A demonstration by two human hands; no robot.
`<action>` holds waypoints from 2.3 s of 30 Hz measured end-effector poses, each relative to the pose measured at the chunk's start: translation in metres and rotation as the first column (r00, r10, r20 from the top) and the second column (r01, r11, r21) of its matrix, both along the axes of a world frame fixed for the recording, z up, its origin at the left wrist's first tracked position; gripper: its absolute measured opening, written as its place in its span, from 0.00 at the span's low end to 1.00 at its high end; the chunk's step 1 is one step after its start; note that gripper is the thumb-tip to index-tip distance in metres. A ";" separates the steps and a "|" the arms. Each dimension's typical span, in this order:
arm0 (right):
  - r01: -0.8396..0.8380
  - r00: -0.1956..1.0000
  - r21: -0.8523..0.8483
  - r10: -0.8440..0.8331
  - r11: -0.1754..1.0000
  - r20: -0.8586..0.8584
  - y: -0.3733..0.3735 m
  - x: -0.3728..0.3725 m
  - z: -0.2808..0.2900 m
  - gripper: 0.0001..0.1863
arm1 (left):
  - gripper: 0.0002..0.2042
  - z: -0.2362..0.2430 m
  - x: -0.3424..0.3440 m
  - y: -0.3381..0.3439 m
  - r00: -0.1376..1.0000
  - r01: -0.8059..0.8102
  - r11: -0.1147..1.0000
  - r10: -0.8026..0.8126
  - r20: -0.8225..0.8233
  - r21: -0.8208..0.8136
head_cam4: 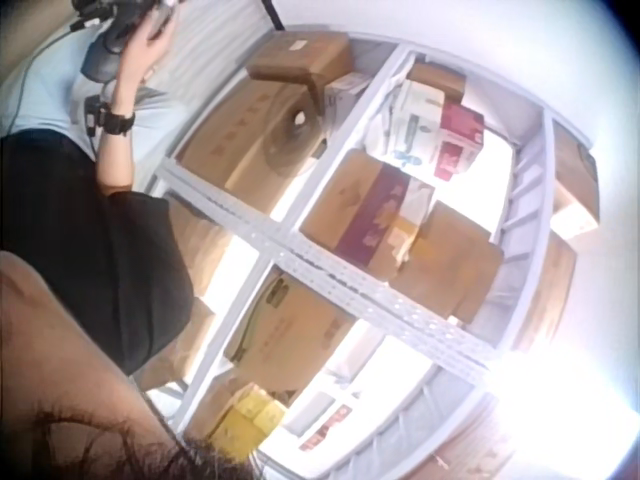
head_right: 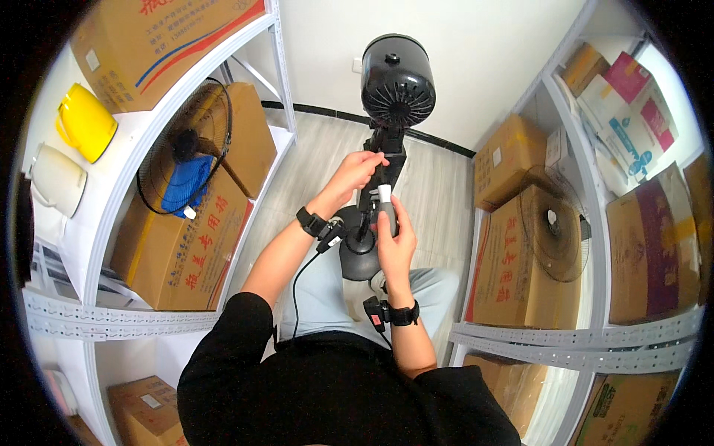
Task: The person uses a screwdriver to remove screws from a standing fan, detaches the motor housing, and manipulates internal components. The person then reattaches the housing and continues to secure it with screws.
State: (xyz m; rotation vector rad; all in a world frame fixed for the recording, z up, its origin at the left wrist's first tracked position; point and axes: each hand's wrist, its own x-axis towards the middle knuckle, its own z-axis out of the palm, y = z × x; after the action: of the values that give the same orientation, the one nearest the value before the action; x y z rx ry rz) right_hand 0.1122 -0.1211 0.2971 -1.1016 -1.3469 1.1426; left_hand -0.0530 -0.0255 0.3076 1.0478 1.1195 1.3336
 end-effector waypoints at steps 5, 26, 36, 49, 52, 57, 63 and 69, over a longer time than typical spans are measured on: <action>0.046 0.840 0.520 -0.314 0.853 0.442 -0.004 0.001 0.022 0.20 | 0.15 -0.009 -0.018 0.014 0.791 -0.336 0.895 0.437 -0.428 0.293; 0.003 0.805 0.343 -0.206 0.939 0.557 -0.008 0.009 0.071 0.19 | 0.31 -0.007 -0.035 0.034 0.943 0.017 0.985 0.042 -0.331 0.172; 0.045 0.947 0.216 -0.110 0.975 0.303 -0.003 0.012 0.006 0.22 | 0.29 0.000 -0.026 0.024 0.943 -0.039 0.981 0.099 -0.318 0.189; -0.114 0.982 -0.136 0.091 0.984 -0.167 -0.007 0.008 0.016 0.24 | 0.30 0.000 -0.026 0.025 0.936 -0.058 0.983 0.114 -0.334 0.175; 0.001 0.956 0.153 -0.046 0.988 0.289 -0.005 0.013 0.022 0.21 | 0.31 0.002 -0.028 0.022 0.945 -0.042 0.988 0.088 -0.315 0.152; -0.035 0.799 0.338 -0.176 0.941 0.574 -0.013 0.009 0.053 0.21 | 0.32 -0.008 -0.033 0.026 0.952 -0.046 0.984 0.096 -0.291 0.175; 0.033 0.857 0.370 -0.217 0.928 0.467 -0.009 0.009 0.034 0.22 | 0.32 0.000 -0.027 0.024 0.943 -0.029 0.986 0.081 -0.323 0.162; 0.076 0.915 0.259 -0.171 0.963 0.366 -0.013 0.000 0.040 0.24 | 0.33 -0.011 -0.032 0.030 0.940 -0.063 0.981 0.120 -0.320 0.182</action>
State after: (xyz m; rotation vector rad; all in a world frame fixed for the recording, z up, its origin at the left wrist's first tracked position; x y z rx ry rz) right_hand 0.1126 -0.1339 0.3370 -1.2545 -1.6426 0.6648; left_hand -0.0854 0.0041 0.2965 1.3971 1.3326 1.3775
